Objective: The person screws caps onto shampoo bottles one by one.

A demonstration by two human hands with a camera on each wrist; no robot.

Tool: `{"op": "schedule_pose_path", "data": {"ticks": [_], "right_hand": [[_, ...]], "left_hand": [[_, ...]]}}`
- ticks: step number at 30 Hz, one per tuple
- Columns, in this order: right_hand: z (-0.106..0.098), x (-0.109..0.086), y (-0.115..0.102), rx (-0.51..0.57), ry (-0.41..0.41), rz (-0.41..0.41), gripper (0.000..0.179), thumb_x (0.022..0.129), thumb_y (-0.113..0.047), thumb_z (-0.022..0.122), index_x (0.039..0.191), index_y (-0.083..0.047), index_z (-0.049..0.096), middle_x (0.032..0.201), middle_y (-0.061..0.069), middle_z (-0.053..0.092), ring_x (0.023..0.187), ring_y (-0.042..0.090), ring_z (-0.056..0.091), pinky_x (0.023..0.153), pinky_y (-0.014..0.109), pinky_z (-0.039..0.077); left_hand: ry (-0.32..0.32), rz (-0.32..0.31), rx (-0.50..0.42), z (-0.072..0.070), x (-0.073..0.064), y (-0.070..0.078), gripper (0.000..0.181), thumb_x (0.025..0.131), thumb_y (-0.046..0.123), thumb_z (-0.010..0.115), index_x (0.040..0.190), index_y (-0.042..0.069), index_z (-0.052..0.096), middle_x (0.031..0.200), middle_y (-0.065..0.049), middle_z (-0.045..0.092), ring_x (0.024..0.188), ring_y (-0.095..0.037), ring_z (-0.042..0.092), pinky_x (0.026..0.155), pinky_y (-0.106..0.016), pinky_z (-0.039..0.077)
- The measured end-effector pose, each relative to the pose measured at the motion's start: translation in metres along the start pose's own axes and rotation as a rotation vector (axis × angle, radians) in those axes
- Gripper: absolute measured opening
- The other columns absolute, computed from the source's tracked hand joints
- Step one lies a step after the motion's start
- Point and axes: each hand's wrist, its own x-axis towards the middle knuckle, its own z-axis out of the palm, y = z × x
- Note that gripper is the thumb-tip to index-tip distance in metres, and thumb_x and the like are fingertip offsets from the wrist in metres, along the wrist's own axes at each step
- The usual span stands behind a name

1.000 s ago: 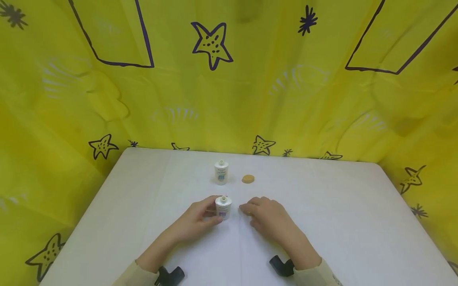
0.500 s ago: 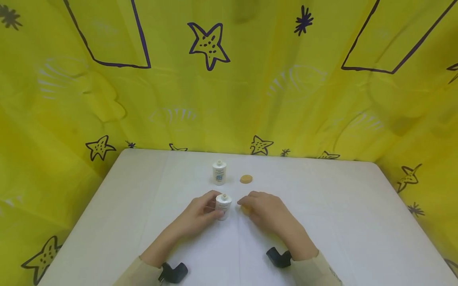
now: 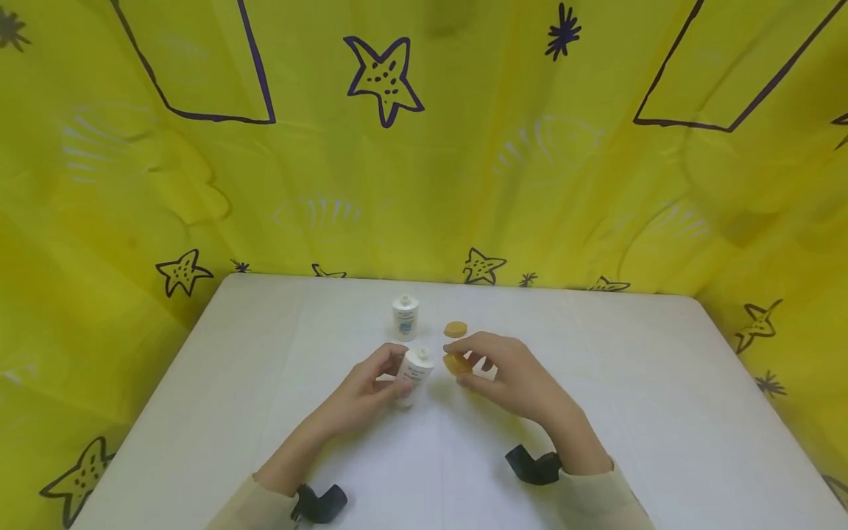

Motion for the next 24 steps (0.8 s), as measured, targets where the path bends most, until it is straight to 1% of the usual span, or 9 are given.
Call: {"op": "schedule_pose_path", "data": {"ticks": [2,4,8,10,15,18,24], "right_hand": [[0.001,-0.002,-0.003,0.03,0.015,-0.026,0.038,0.086,-0.014,0.079,0.121,-0.021,0.068,0.108,-0.015,0.068,0.089,0.003,0.065,0.072,0.026,0.055],[0.001,-0.003,-0.006,0.047,0.042,-0.054,0.037,0.087,-0.014,0.078,0.121,-0.021,0.068,0.109,-0.014,0.068,0.09,0.003,0.064,0.072,0.026,0.055],[0.001,-0.003,-0.014,0.073,0.105,-0.1,0.036,0.087,-0.012,0.077,0.121,-0.019,0.068,0.113,-0.009,0.069,0.091,0.006,0.065,0.071,0.026,0.055],[0.001,-0.003,-0.017,0.089,0.12,-0.117,0.036,0.087,-0.011,0.077,0.122,-0.018,0.068,0.114,-0.007,0.069,0.091,0.007,0.065,0.072,0.028,0.056],[0.003,-0.002,-0.023,0.106,0.096,-0.135,0.037,0.089,-0.011,0.075,0.124,-0.019,0.067,0.115,-0.006,0.069,0.091,0.007,0.066,0.073,0.026,0.056],[0.005,-0.002,-0.025,0.109,0.079,-0.144,0.035,0.089,-0.011,0.075,0.123,-0.019,0.067,0.113,-0.006,0.069,0.091,0.007,0.066,0.073,0.026,0.055],[0.006,-0.001,-0.026,0.123,0.054,-0.167,0.035,0.089,-0.01,0.075,0.123,-0.017,0.067,0.113,-0.006,0.07,0.092,0.007,0.066,0.072,0.032,0.057]], "left_hand": [[-0.017,0.01,-0.017,0.001,-0.002,0.003,0.034,0.098,0.013,0.063,0.13,0.014,0.051,0.122,-0.008,0.065,0.109,-0.021,0.062,0.091,-0.032,0.056],[-0.025,0.009,-0.012,0.002,-0.004,0.007,0.033,0.099,0.015,0.063,0.131,0.016,0.052,0.121,-0.006,0.065,0.108,-0.021,0.062,0.091,-0.032,0.056],[-0.038,-0.01,0.015,0.002,-0.007,0.014,0.033,0.1,0.017,0.062,0.131,0.018,0.052,0.117,-0.004,0.066,0.105,-0.02,0.063,0.09,-0.032,0.056],[-0.052,-0.014,0.03,0.002,-0.008,0.016,0.032,0.099,0.018,0.063,0.13,0.018,0.053,0.114,-0.003,0.067,0.103,-0.02,0.064,0.088,-0.032,0.056],[-0.096,0.004,0.063,0.002,-0.011,0.017,0.029,0.1,0.02,0.062,0.128,0.018,0.056,0.112,0.0,0.067,0.102,-0.018,0.064,0.087,-0.032,0.056],[-0.109,0.014,0.082,0.002,-0.012,0.016,0.029,0.1,0.023,0.062,0.128,0.019,0.056,0.111,0.001,0.067,0.101,-0.017,0.064,0.086,-0.032,0.056],[-0.115,-0.01,0.108,0.002,-0.012,0.018,0.03,0.1,0.027,0.061,0.129,0.021,0.056,0.112,0.003,0.066,0.102,-0.016,0.063,0.086,-0.032,0.055]]}}
